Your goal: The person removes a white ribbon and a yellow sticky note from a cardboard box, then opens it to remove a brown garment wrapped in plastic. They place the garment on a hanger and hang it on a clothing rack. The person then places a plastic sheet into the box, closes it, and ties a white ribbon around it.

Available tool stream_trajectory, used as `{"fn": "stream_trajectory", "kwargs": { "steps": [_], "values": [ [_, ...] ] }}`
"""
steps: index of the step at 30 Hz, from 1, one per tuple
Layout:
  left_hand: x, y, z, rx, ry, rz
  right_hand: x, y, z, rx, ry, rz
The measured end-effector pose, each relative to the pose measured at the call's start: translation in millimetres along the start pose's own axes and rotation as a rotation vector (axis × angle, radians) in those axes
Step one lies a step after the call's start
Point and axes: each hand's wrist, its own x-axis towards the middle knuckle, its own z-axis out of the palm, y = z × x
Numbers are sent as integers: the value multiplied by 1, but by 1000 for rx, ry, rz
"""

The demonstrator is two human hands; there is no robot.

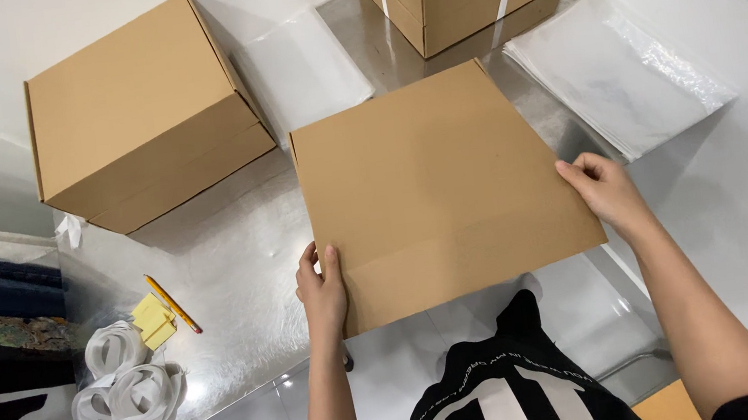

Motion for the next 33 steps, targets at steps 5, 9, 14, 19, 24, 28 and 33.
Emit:
{"fn": "stream_trajectory", "kwargs": {
  "steps": [5, 9, 14, 19, 24, 28, 33],
  "values": [
    [5, -16, 0, 85, -27, -32, -11, -40, -1, -158, -4, -43],
    [3, -20, 2, 139, -76, -80, -13, -47, 3, -360, 26, 41],
    [1, -12, -4, 171, -124, -111, -26, -84, 1, -648, -29, 125],
    [1, 5, -13, 224, -165, -138, -27, -104, -4, -754, -106, 126],
    [-6, 45, -26, 159, -238, -260, -46, -134, -37, -364, -298, 258],
    [15, 27, -23, 236, -259, -182, -35, -2, -71, 14, -665, -74],
    [6, 45, -27, 257, -319, -222, -92, -68, -68, -226, -614, 193]
  ]
}}
